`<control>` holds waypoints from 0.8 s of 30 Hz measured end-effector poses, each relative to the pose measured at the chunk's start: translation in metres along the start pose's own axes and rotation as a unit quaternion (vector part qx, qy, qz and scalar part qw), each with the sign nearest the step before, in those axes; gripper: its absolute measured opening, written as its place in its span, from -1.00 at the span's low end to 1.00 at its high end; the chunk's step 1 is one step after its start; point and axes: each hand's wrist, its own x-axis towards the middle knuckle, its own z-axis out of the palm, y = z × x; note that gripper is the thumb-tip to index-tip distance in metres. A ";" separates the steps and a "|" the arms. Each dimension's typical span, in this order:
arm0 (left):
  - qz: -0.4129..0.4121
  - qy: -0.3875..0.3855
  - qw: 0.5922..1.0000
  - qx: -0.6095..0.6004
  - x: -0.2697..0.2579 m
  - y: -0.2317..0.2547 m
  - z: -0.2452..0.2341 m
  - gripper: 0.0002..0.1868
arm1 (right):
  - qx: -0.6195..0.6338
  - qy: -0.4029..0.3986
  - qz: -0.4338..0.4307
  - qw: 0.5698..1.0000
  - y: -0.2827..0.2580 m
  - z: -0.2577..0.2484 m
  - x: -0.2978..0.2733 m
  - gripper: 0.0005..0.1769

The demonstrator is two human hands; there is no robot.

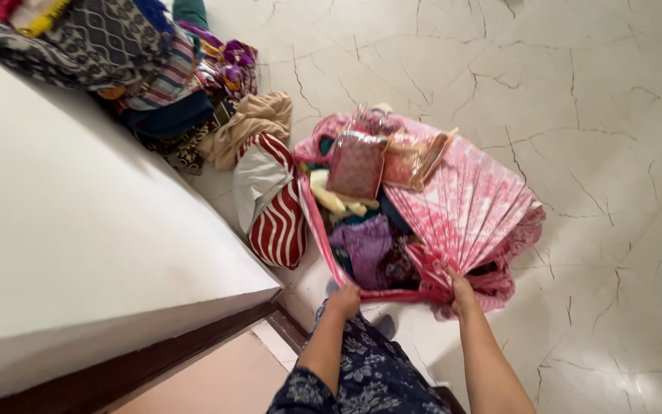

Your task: The person moves a large pink bundle of clothes from the floor to a bed, then opens a wardrobe to place a small white box inside. They then pick up several packaged items from the floor and place them on the bed before closing the wardrobe.

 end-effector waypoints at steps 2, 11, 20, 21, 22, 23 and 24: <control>-0.006 -0.013 1.000 -0.015 -0.023 0.003 0.010 -0.65 | -0.016 0.040 0.029 0.999 0.011 -0.005 -0.016 -0.54; -0.027 -0.021 0.999 -0.014 -0.060 -0.019 0.031 -0.66 | -0.025 0.007 0.035 0.999 0.051 -0.006 -0.036 -0.47; 0.057 0.025 0.997 -0.035 -0.105 -0.108 0.045 -0.67 | 0.005 0.029 0.013 0.999 0.151 0.022 -0.059 -0.48; 0.064 0.018 0.997 -0.031 -0.111 -0.119 0.046 -0.66 | 0.006 0.032 0.012 0.999 0.166 0.026 -0.065 -0.52; 0.073 0.018 0.997 -0.029 -0.119 -0.129 0.049 -0.66 | 0.015 0.043 0.006 0.999 0.181 0.028 -0.072 -0.50; 0.082 0.018 0.996 -0.026 -0.128 -0.140 0.053 -0.66 | 0.025 0.054 0.000 0.998 0.198 0.031 -0.080 -0.48; 0.090 0.022 0.995 -0.019 -0.131 -0.153 0.049 -0.66 | 0.036 0.060 -0.008 0.998 0.210 0.038 -0.083 -0.46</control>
